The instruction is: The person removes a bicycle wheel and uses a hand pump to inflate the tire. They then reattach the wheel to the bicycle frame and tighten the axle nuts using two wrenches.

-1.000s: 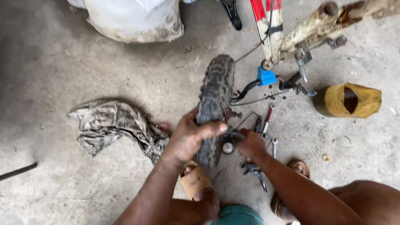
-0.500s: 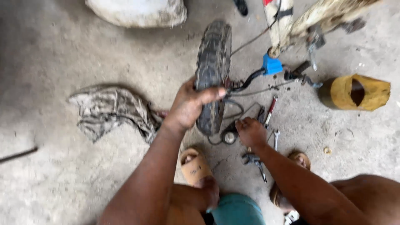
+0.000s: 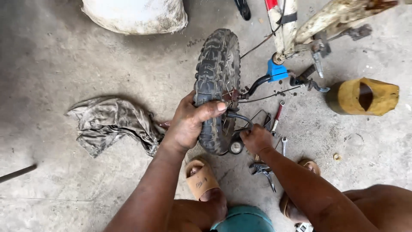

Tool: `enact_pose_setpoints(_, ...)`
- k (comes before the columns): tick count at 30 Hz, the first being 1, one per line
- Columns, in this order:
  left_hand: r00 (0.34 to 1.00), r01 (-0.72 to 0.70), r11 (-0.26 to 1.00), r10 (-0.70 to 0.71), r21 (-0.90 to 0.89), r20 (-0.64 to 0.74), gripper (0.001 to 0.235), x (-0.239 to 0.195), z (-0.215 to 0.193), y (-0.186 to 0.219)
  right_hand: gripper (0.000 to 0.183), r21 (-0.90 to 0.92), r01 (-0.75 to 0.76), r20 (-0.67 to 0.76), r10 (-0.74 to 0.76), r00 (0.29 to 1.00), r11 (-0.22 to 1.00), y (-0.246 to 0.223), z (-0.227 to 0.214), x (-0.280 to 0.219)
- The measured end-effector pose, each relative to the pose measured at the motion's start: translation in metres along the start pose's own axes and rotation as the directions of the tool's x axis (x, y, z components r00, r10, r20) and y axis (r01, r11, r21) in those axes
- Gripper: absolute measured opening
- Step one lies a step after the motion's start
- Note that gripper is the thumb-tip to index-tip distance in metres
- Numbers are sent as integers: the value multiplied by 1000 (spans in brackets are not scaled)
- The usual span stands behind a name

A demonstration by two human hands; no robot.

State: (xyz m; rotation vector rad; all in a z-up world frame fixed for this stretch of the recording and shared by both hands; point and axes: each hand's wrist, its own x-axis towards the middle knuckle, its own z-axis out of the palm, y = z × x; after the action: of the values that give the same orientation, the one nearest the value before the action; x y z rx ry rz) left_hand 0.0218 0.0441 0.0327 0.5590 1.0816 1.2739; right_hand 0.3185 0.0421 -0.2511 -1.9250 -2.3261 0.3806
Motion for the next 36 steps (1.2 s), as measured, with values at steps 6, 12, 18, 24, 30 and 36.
enact_pose_setpoints(6,998,-60,996,57,63,34,53,-8,-2,5,27,-88,506,-35,-510,859,858,-29,-74,-15)
enact_pose_setpoints(12,999,-22,999,23,45,-25,53,-8,-15,4,24,-76,302,-65,-307,949,950,-5,-14,-7)
enact_pose_setpoints(18,998,-42,999,42,-5,-36,50,-1,1,-2,32,54,99,-160,-89,983,994,-3,-9,-3)
enact_pose_setpoints(24,997,-80,995,81,60,-10,54,-1,-9,-10,34,-63,419,138,-408,902,906,-13,-59,-24)
enact_pose_setpoints(30,997,-41,995,46,95,-57,59,-10,-8,11,42,-1,14,7,-14,1000,1000,-3,-13,-1)
enact_pose_setpoints(36,996,-79,997,80,19,-36,58,-11,0,1,46,44,77,-22,-77,997,996,0,-11,5)
